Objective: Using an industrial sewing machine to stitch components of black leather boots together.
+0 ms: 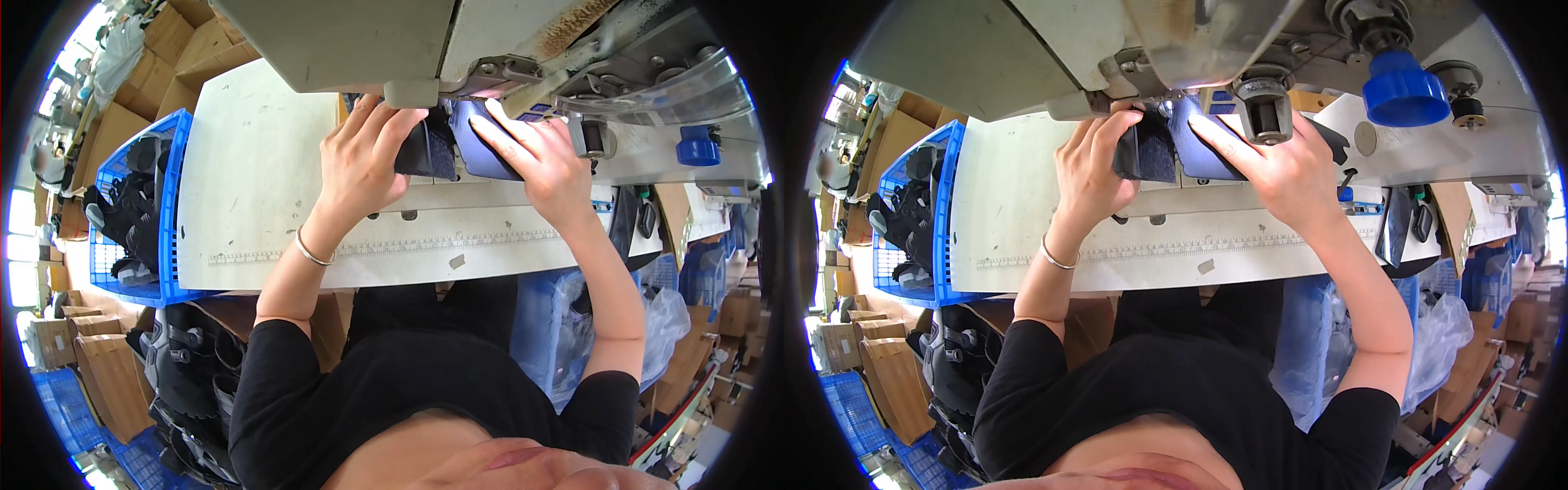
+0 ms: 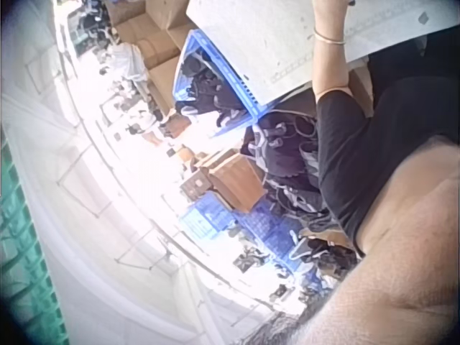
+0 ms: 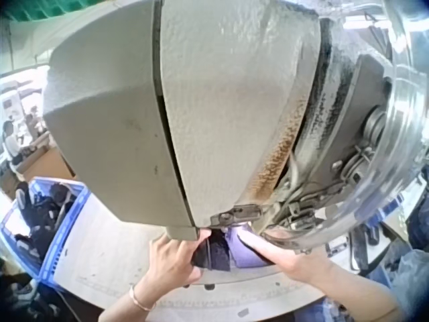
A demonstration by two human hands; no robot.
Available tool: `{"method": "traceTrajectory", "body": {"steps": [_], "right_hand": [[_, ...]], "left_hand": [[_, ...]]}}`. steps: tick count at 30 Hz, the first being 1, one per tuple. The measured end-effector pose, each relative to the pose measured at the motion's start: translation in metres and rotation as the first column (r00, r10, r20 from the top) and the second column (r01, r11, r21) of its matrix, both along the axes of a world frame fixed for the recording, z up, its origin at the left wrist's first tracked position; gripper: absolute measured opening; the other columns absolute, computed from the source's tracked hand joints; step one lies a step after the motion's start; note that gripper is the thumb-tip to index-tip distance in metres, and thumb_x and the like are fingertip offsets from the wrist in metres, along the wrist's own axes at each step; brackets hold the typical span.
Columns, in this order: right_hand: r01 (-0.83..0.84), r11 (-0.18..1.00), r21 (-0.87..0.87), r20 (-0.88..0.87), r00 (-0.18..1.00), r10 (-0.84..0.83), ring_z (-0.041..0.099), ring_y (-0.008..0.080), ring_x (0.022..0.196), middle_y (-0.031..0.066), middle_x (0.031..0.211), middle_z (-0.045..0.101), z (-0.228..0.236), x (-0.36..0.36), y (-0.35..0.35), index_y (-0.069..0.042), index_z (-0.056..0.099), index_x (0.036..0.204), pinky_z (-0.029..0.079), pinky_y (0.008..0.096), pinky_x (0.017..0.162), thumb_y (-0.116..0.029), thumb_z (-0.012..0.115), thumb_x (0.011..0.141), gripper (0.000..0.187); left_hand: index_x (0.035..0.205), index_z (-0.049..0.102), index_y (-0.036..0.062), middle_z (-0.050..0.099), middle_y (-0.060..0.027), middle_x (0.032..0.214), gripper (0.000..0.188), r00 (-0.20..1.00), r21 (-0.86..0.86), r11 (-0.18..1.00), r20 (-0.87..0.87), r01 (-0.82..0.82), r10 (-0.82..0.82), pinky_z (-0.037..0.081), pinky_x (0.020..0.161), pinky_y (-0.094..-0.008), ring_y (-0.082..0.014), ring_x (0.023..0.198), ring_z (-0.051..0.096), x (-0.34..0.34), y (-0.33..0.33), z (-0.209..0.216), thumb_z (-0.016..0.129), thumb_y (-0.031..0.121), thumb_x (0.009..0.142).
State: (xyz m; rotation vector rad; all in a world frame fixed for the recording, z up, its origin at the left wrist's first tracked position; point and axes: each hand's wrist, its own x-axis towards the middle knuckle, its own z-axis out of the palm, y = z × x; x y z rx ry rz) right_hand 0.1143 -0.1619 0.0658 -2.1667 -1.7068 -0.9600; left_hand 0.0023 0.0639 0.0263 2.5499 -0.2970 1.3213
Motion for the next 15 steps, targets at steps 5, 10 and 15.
{"method": "traceTrajectory", "body": {"steps": [5, 10, 15], "right_hand": [[-0.014, 0.999, 0.035, -0.027, 1.0, 0.015, 0.063, 0.0172, 0.077, 0.0031, 0.104, 0.071, 0.0, 0.002, 0.002, -0.02, 0.069, 0.121, 0.05, 0.0282, 0.074, -0.003, 0.057, 0.073, 0.052], [-0.029, 0.996, 0.082, -0.055, 0.998, 0.034, 0.065, 0.0202, 0.078, 0.0029, 0.088, 0.071, -0.003, 0.012, 0.0, -0.027, 0.07, 0.121, 0.052, 0.0306, 0.071, -0.003, 0.059, 0.07, 0.058], [-0.102, 0.995, 0.016, -0.04, 0.994, 0.103, 0.062, 0.0235, 0.077, 0.0034, 0.084, 0.066, -0.006, 0.036, -0.001, -0.032, 0.07, 0.119, 0.052, 0.0339, 0.069, 0.0, 0.059, 0.07, 0.059]], "left_hand": [[0.115, 0.055, 0.0129, 0.065, -0.005, 0.107, 0.068, 1.0, -0.012, 1.0, -0.009, -0.021, 0.021, 0.052, 0.061, -0.0315, -0.0308, 0.108, 0.062, -0.001, -0.003, 0.0, 0.065, -0.007, 0.05], [0.118, 0.054, 0.0127, 0.065, -0.0065, 0.108, 0.072, 0.998, 0.0, 0.999, -0.022, -0.052, 0.052, 0.055, 0.069, -0.0352, -0.0331, 0.109, 0.061, -0.002, -0.006, -0.003, 0.066, -0.005, 0.049], [0.123, 0.052, 0.0115, 0.063, -0.0096, 0.11, 0.077, 0.996, -0.009, 0.996, -0.022, -0.084, 0.084, 0.057, 0.078, -0.0417, -0.0388, 0.111, 0.06, -0.003, -0.012, -0.004, 0.068, -0.003, 0.049]]}}
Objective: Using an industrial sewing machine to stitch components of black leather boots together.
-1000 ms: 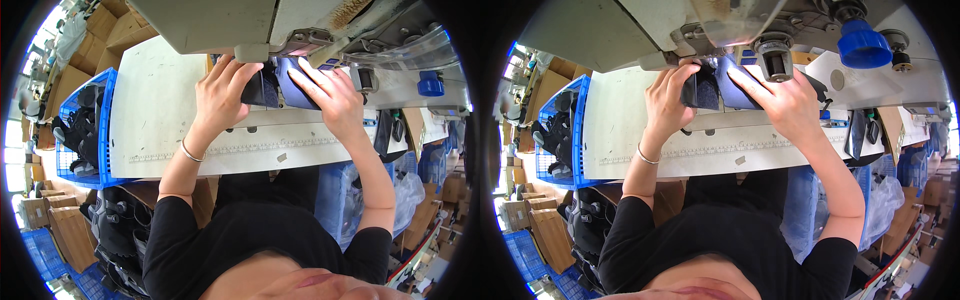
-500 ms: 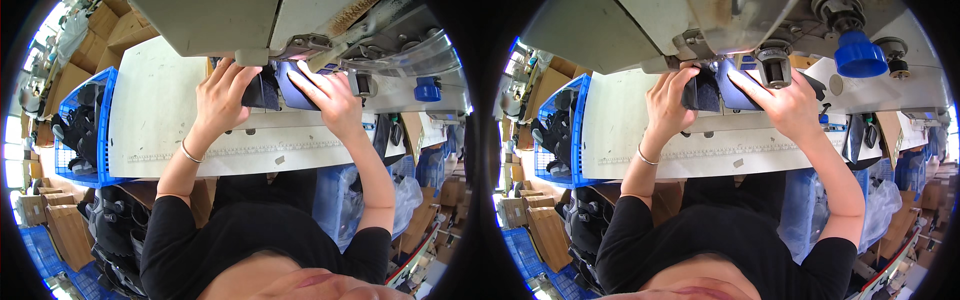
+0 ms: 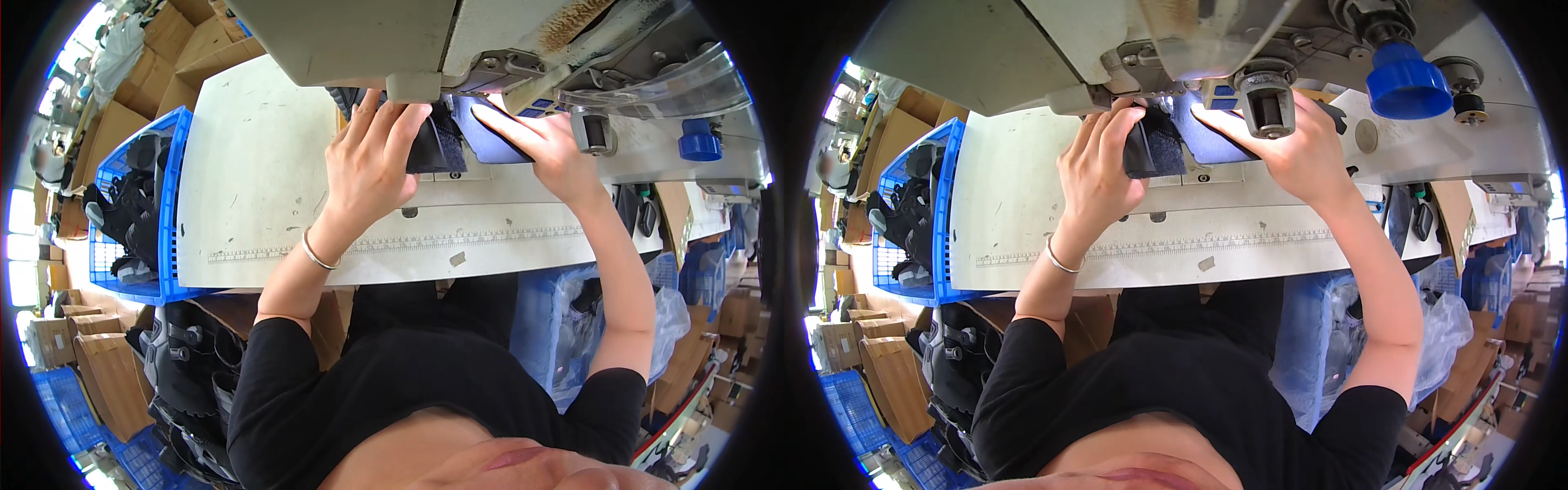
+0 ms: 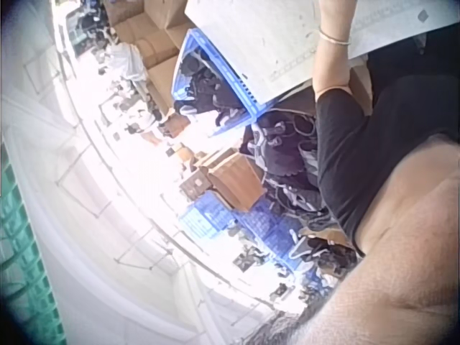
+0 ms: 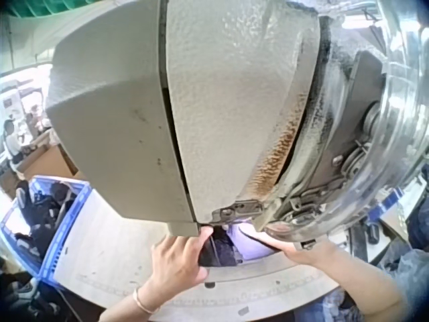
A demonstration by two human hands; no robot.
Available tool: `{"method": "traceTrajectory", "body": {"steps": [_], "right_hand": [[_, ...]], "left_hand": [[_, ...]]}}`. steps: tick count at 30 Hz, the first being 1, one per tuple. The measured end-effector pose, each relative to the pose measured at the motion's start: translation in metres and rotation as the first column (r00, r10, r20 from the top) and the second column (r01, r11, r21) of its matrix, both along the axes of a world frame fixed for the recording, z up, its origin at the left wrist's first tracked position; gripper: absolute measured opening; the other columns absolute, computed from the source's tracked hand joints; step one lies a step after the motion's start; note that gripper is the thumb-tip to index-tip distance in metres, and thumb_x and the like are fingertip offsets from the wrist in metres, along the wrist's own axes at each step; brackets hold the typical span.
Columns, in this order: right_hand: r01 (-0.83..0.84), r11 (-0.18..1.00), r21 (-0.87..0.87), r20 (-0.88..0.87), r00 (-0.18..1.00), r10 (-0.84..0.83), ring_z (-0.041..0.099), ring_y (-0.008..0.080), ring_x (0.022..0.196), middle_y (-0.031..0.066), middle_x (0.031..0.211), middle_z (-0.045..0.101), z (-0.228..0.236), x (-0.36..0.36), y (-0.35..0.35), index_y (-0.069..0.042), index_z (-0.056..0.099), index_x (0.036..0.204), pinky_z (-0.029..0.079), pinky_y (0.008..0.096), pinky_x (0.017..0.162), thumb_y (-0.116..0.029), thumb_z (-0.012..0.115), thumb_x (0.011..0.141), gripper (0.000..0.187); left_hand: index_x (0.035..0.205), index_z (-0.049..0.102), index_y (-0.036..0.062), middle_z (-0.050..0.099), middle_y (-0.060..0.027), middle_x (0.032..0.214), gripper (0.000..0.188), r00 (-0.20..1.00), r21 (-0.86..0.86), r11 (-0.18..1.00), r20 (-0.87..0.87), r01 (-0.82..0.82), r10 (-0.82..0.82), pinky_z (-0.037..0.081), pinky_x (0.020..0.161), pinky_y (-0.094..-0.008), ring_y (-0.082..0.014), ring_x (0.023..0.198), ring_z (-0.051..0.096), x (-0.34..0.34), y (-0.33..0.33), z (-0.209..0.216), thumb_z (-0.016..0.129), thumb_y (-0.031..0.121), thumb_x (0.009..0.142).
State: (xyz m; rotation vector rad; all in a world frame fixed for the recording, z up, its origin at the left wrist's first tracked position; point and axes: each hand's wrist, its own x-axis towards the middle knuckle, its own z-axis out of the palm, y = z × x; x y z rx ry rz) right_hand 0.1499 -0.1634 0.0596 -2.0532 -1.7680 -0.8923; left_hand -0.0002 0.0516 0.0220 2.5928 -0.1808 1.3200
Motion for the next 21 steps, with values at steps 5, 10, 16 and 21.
{"method": "traceTrajectory", "body": {"steps": [5, 10, 16, 21], "right_hand": [[-0.03, 0.998, -0.063, -0.093, 0.995, 0.024, 0.06, 0.0266, 0.075, 0.0046, 0.082, 0.065, -0.014, 0.023, -0.006, -0.021, 0.074, 0.106, 0.051, 0.0361, 0.067, -0.001, 0.065, 0.072, 0.041], [-0.028, 0.999, -0.04, -0.224, 0.974, 0.019, 0.059, 0.0315, 0.074, 0.0108, 0.075, 0.063, -0.029, 0.045, -0.008, -0.009, 0.065, 0.085, 0.048, 0.0393, 0.065, -0.004, 0.067, 0.069, 0.017], [-0.03, 0.998, -0.049, -0.294, 0.956, 0.014, 0.058, 0.0366, 0.068, 0.0166, 0.067, 0.061, -0.025, 0.06, -0.004, -0.001, 0.06, 0.071, 0.046, 0.0426, 0.061, -0.011, 0.069, 0.069, 0.014], [0.005, 0.991, -0.137, -0.223, 0.974, -0.036, 0.057, 0.0373, 0.062, 0.017, 0.065, 0.059, -0.006, 0.05, -0.004, -0.001, 0.06, 0.071, 0.045, 0.0449, 0.056, -0.015, 0.07, 0.07, 0.017]], "left_hand": [[0.12, 0.047, 0.006, 0.063, -0.0115, 0.116, 0.072, 0.998, 0.074, 0.995, 0.0, -0.059, 0.059, 0.054, 0.072, -0.0347, -0.0324, 0.093, 0.064, -0.001, -0.006, 0.008, 0.073, -0.002, 0.054], [0.123, 0.045, 0.0038, 0.062, -0.013, 0.119, 0.075, 0.996, 0.081, 0.993, 0.031, -0.085, 0.083, 0.054, 0.077, -0.036, -0.0345, 0.102, 0.064, -0.001, -0.008, 0.005, 0.077, 0.002, 0.055], [0.128, 0.042, 0.0019, 0.06, -0.0155, 0.125, 0.082, 0.993, 0.0, 0.993, -0.028, -0.118, 0.118, 0.054, 0.08, -0.0383, -0.0346, 0.106, 0.063, -0.013, -0.017, 0.008, 0.083, 0.01, 0.057], [0.138, 0.037, 0.0023, 0.056, -0.0204, 0.13, 0.092, 0.986, -0.144, 0.989, -0.162, 0.021, -0.045, 0.053, 0.087, -0.0492, -0.0453, 0.12, 0.055, -0.032, -0.001, 0.018, 0.086, 0.021, 0.063]]}}
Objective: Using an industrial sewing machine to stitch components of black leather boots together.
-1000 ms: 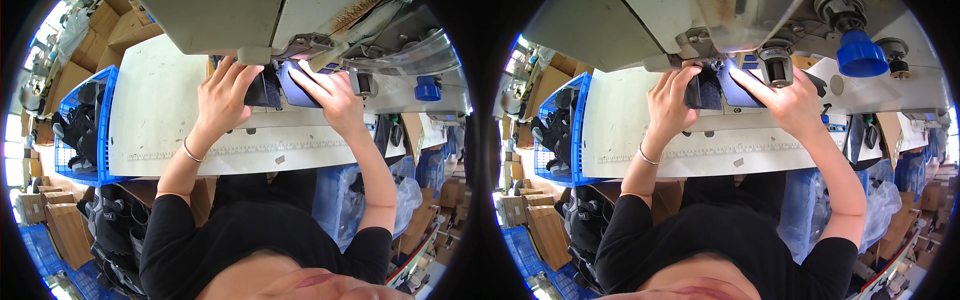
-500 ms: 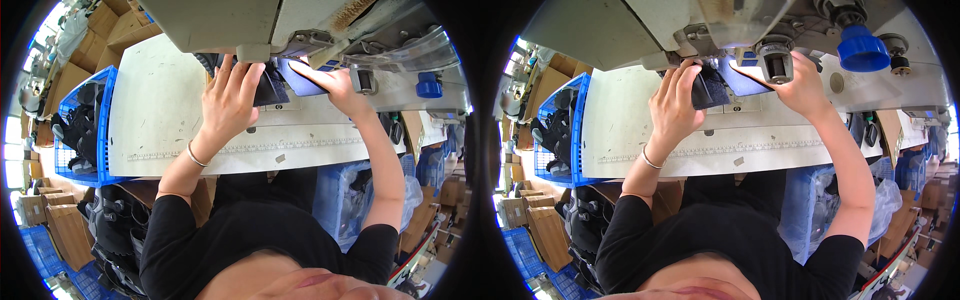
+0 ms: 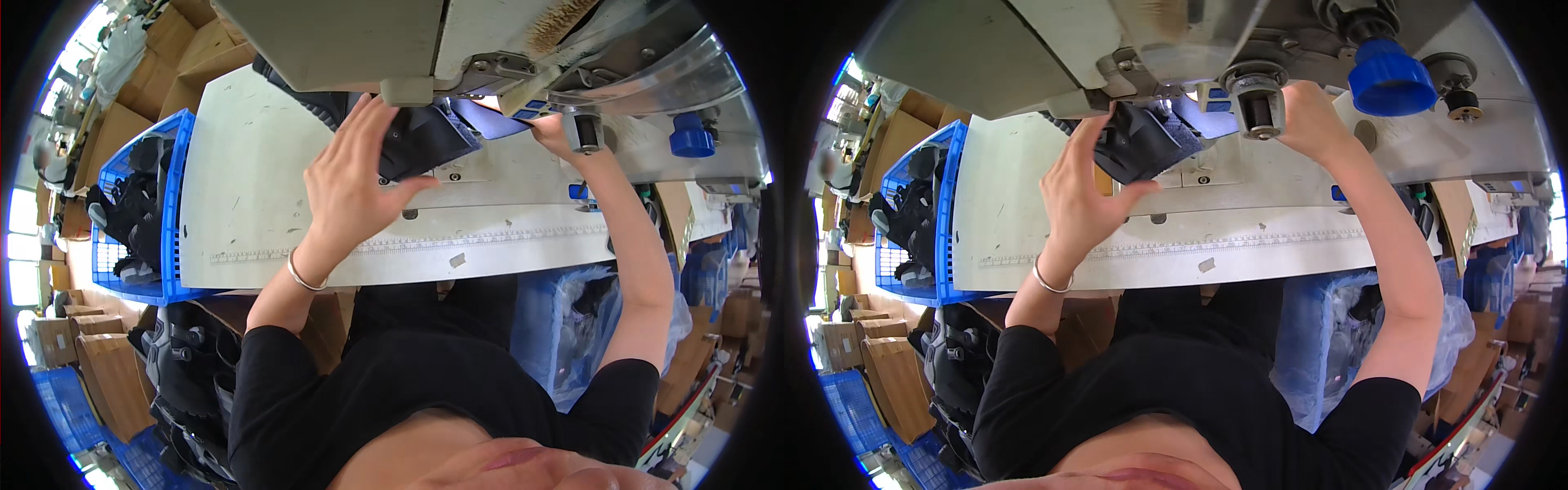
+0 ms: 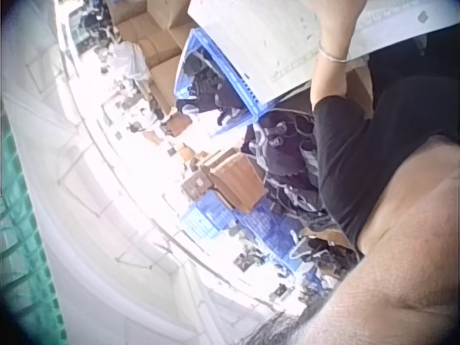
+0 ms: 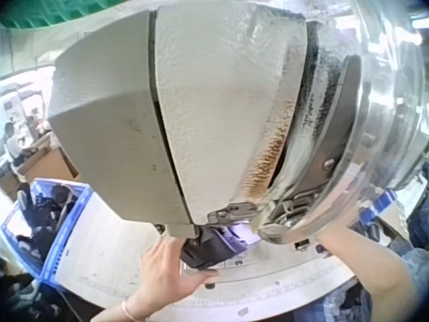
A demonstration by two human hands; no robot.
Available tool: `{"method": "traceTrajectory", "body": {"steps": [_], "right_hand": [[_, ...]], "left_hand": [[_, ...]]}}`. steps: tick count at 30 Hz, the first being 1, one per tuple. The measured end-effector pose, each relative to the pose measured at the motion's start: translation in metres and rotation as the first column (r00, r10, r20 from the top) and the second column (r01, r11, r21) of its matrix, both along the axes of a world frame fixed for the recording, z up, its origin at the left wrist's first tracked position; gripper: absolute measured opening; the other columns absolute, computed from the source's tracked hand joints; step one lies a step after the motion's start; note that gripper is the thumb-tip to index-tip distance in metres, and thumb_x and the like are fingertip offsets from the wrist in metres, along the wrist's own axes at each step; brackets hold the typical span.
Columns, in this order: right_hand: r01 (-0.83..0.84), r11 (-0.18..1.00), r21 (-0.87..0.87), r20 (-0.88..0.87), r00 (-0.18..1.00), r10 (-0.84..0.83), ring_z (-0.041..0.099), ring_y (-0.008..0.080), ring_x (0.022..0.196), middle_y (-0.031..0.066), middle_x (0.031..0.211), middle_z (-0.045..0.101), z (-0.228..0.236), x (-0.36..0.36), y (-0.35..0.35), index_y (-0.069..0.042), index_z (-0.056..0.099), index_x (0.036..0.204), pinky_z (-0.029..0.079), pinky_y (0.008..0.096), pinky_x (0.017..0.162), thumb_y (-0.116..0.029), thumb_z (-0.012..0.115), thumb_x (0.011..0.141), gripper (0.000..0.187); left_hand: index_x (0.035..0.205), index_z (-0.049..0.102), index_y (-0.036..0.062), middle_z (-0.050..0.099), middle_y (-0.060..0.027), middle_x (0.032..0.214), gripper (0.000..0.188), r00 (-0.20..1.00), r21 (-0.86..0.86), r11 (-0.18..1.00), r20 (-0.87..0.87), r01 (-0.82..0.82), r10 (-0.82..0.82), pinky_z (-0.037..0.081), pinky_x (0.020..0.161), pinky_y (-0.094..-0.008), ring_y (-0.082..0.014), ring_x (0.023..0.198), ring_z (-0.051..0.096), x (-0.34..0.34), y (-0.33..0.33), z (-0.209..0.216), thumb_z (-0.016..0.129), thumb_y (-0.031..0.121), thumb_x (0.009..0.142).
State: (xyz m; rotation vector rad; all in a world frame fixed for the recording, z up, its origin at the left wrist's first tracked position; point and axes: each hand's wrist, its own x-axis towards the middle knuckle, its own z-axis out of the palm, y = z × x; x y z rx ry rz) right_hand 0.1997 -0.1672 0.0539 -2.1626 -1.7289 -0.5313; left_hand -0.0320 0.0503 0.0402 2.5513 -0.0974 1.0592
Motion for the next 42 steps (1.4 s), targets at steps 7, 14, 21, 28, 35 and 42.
{"method": "traceTrajectory", "body": {"steps": [7, 14, 21, 28, 35, 42], "right_hand": [[-0.053, 0.993, 0.102, 0.07, 0.997, 0.046, 0.057, 0.0325, 0.065, 0.013, 0.069, 0.062, -0.004, -0.002, 0.006, -0.004, 0.064, 0.077, 0.045, 0.042, 0.064, -0.009, 0.068, 0.073, 0.007], [-0.188, 0.965, 0.181, 0.235, 0.961, 0.143, 0.056, 0.0309, 0.065, 0.0096, 0.073, 0.063, -0.028, 0.02, 0.016, -0.006, 0.066, 0.082, 0.046, 0.0406, 0.063, -0.008, 0.069, 0.072, 0.01], [0.196, 0.91, 0.365, -0.014, 0.979, -0.206, 0.061, 0.0344, 0.074, 0.0161, 0.083, 0.065, -0.109, 0.071, 0.018, -0.003, 0.066, 0.093, 0.048, 0.0403, 0.065, -0.018, 0.07, 0.079, 0.021], [0.208, 0.905, 0.371, -0.769, 0.615, 0.174, 0.063, 0.0243, 0.088, 0.013, 0.099, 0.068, -0.09, -0.152, 0.012, 0.001, 0.065, 0.111, 0.048, 0.0344, 0.082, -0.013, 0.058, 0.093, 0.024], [-0.005, 0.831, 0.556, -0.629, -0.656, 0.417, 0.056, 0.0234, 0.118, 0.0123, 0.134, 0.053, -0.065, -0.227, 0.116, 0.002, 0.044, 0.135, 0.045, 0.0395, 0.102, -0.03, 0.053, 0.1, 0.049], [0.182, 0.929, 0.323, -0.585, -0.733, 0.347, 0.06, 0.0193, 0.114, 0.0085, 0.129, 0.056, -0.022, -0.259, 0.134, -0.005, 0.044, 0.134, 0.051, 0.0376, 0.094, -0.023, 0.052, 0.101, 0.038]], "left_hand": [[0.134, 0.045, 0.0022, 0.054, -0.0086, 0.131, 0.064, 0.933, -0.956, 0.082, 0.292, 0.28, 0.213, 0.027, 0.114, -0.0341, -0.0157, 0.129, 0.043, 0.029, 0.06, -0.038, 0.076, 0.03, 0.085], [0.132, 0.045, 0.0036, 0.058, -0.0099, 0.125, 0.048, 0.931, -0.932, -0.125, 0.353, 0.341, -0.092, 0.047, 0.1, -0.0403, -0.0215, 0.117, 0.057, 0.068, 0.064, -0.038, 0.056, 0.037, 0.098], [0.123, 0.051, 0.0007, 0.062, -0.0115, 0.116, 0.051, 0.912, -0.919, -0.12, 0.345, 0.376, 0.22, 0.058, 0.083, -0.0368, -0.0226, 0.1, 0.065, 0.066, 0.096, -0.034, 0.074, 0.028, 0.086], [0.121, 0.056, 0.0011, 0.064, -0.0101, 0.114, 0.037, 0.702, -0.87, 0.309, 0.493, 0.385, 0.514, 0.056, 0.086, -0.0352, -0.0219, 0.102, 0.065, -0.095, 0.12, -0.017, 0.07, 0.015, 0.09], [0.12, 0.057, -0.0016, 0.066, -0.0123, 0.113, 0.034, 0.672, -0.902, 0.261, 0.431, 0.345, 0.602, 0.058, 0.086, -0.0376, -0.0247, 0.099, 0.068, -0.176, 0.063, -0.017, 0.061, 0.022, 0.096], [0.119, 0.057, -0.0032, 0.066, -0.0121, 0.111, 0.034, 0.705, -0.884, 0.234, 0.465, 0.405, 0.535, 0.058, 0.085, -0.0359, -0.0221, 0.098, 0.068, -0.2, 0.042, 0.004, 0.065, 0.016, 0.093]]}}
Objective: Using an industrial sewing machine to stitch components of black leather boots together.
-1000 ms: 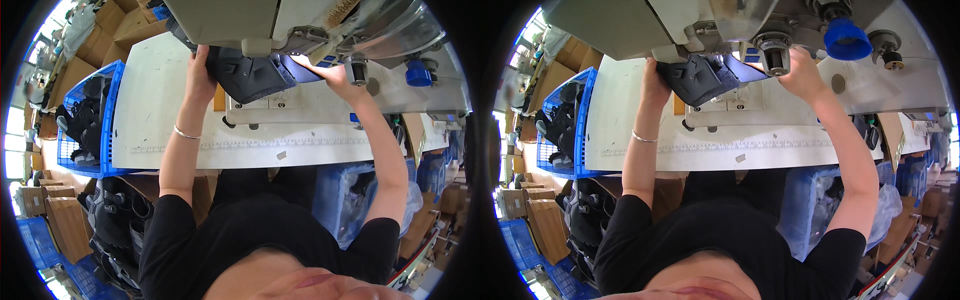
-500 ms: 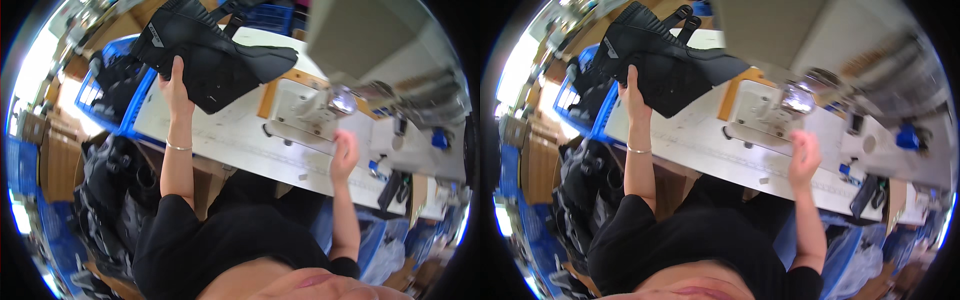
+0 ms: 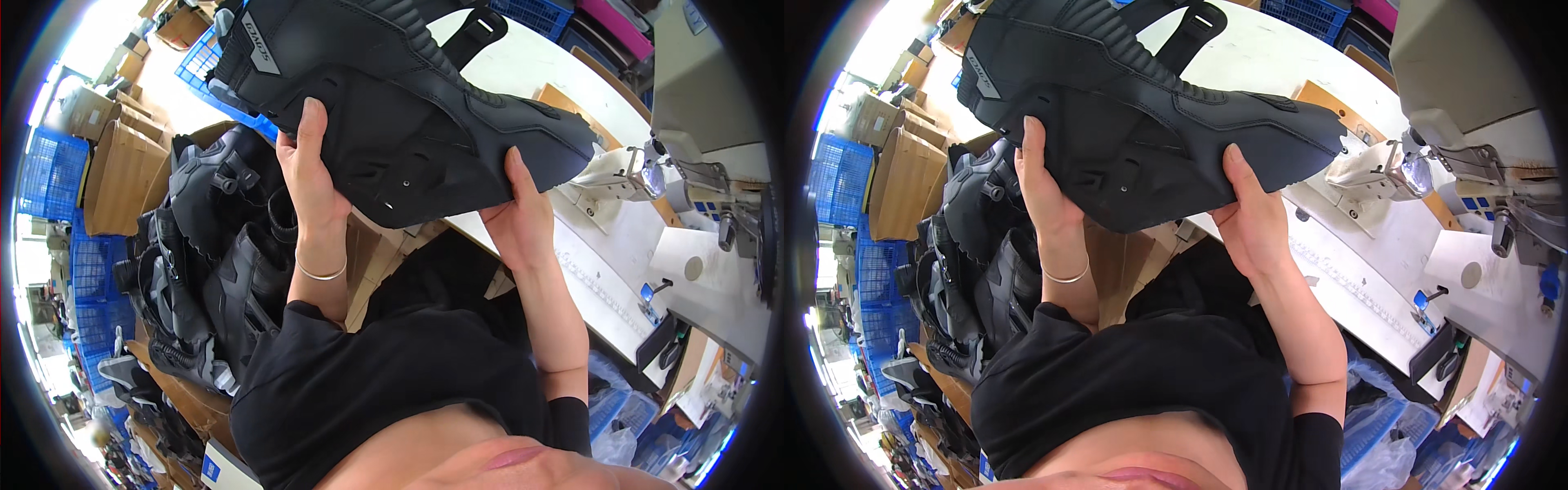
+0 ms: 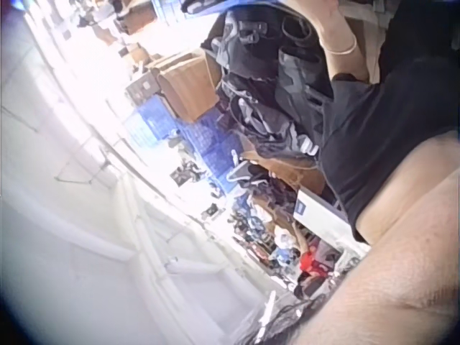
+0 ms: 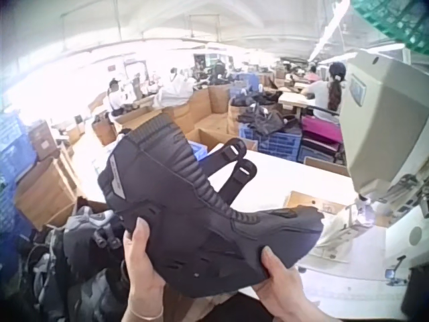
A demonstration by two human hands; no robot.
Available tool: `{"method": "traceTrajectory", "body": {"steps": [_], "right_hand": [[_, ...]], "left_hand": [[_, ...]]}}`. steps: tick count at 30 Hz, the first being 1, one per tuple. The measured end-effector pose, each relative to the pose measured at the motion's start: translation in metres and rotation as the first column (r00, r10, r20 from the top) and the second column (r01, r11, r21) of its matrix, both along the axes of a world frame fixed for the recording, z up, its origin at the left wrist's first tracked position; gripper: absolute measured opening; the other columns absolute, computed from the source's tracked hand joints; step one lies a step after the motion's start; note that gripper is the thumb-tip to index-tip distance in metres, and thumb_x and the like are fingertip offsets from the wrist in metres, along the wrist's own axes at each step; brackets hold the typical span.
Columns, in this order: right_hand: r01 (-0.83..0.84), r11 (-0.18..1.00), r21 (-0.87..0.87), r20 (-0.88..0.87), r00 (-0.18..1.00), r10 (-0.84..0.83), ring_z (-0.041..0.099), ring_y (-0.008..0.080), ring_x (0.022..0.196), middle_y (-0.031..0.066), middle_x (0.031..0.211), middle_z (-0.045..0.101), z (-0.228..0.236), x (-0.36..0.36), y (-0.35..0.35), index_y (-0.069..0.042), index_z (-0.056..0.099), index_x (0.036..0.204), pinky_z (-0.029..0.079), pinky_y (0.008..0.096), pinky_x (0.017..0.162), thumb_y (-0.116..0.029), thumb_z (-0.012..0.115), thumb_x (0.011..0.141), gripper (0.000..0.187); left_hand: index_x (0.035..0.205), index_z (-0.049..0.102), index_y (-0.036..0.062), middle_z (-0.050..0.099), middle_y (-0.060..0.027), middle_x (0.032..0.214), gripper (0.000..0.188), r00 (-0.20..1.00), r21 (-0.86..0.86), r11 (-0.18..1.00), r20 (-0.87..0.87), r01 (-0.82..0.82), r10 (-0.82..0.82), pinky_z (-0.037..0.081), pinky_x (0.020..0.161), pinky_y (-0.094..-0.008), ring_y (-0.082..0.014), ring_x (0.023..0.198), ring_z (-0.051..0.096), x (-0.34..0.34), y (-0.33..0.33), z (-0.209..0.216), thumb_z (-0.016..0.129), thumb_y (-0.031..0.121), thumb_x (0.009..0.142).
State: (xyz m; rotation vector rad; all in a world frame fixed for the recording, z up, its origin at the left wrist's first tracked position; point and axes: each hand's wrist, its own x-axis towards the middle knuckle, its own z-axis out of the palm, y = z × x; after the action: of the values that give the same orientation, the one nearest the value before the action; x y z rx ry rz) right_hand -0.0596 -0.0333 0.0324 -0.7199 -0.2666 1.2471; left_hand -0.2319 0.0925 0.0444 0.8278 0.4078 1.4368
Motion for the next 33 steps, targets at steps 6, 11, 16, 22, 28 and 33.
{"method": "traceTrajectory", "body": {"steps": [6, 11, 16, 22, 28, 33], "right_hand": [[0.008, 1.0, -0.005, 0.032, 0.999, -0.008, 0.059, 0.0207, 0.114, 0.0083, 0.131, 0.056, 0.008, -0.012, -0.001, -0.005, 0.044, 0.135, 0.051, 0.0398, 0.095, -0.024, 0.055, 0.1, 0.042], [0.001, 0.999, 0.032, 0.305, 0.952, -0.011, 0.058, 0.0259, 0.116, 0.0104, 0.133, 0.056, -0.046, 0.008, 0.005, -0.004, 0.044, 0.139, 0.047, 0.0428, 0.099, -0.044, 0.051, 0.099, 0.056], [-0.091, 0.994, -0.058, 0.973, 0.217, 0.076, 0.062, 0.02, 0.1, 0.0114, 0.113, 0.068, -0.095, 0.02, 0.008, -0.003, 0.064, 0.121, 0.047, 0.0319, 0.09, -0.021, 0.057, 0.098, 0.03], [-0.139, 0.987, -0.078, 0.997, -0.036, 0.074, 0.06, 0.0284, 0.104, 0.0157, 0.108, 0.067, -0.091, 0.015, 0.003, -0.002, 0.067, 0.113, 0.047, 0.0322, 0.09, -0.01, 0.058, 0.093, 0.023], [-0.168, 0.984, -0.053, 0.994, -0.106, 0.035, 0.059, 0.028, 0.106, 0.0113, 0.111, 0.067, -0.096, 0.018, 0.006, -0.002, 0.068, 0.108, 0.047, 0.0355, 0.093, -0.007, 0.059, 0.091, 0.02], [-0.17, 0.984, -0.059, 0.985, -0.17, 0.03, 0.057, 0.0279, 0.107, 0.0093, 0.113, 0.066, -0.093, 0.014, 0.008, -0.001, 0.068, 0.105, 0.046, 0.0349, 0.094, -0.004, 0.06, 0.088, 0.019]], "left_hand": [[0.117, 0.058, -0.003, 0.066, -0.0125, 0.109, 0.031, 1.0, 0.026, 0.999, 0.021, -0.019, 0.018, 0.058, 0.085, -0.0348, -0.0212, 0.097, 0.068, -0.012, -0.003, 0.008, 0.066, 0.014, 0.092], [0.11, 0.061, 0.0005, 0.068, -0.007, 0.1, 0.032, 0.996, -0.139, 0.99, -0.086, -0.041, 0.029, 0.052, 0.085, -0.031, -0.0161, 0.091, 0.066, -0.007, 0.01, 0.006, 0.074, 0.013, 0.084], [0.1, 0.065, -0.002, 0.07, -0.0068, 0.096, 0.029, 0.856, 0.304, 0.816, -0.001, -0.492, 0.517, 0.049, 0.078, -0.0279, -0.0135, 0.085, 0.062, 0.005, 0.076, 0.042, 0.076, 0.009, 0.076], [0.119, 0.059, 0.0028, 0.067, -0.0253, 0.101, 0.06, -0.282, 0.868, 0.145, -0.306, -0.474, 0.909, 0.05, 0.081, -0.0487, -0.0417, 0.094, 0.065, -0.108, 0.138, 0.125, 0.071, 0.047, 0.081], [0.118, 0.063, 0.0106, 0.07, -0.0147, 0.098, 0.045, -0.714, 0.956, 0.293, -0.191, 0.021, 0.674, 0.052, 0.078, -0.0437, -0.0319, 0.092, 0.067, -0.285, 0.168, 0.115, 0.069, 0.036, 0.081], [0.122, 0.063, 0.0227, 0.061, -0.0059, 0.127, 0.059, -0.885, 0.897, 0.439, -0.166, 0.047, 0.434, 0.027, 0.108, -0.0574, -0.0252, 0.126, 0.049, -0.415, 0.196, 0.038, 0.077, 0.046, 0.071]]}}
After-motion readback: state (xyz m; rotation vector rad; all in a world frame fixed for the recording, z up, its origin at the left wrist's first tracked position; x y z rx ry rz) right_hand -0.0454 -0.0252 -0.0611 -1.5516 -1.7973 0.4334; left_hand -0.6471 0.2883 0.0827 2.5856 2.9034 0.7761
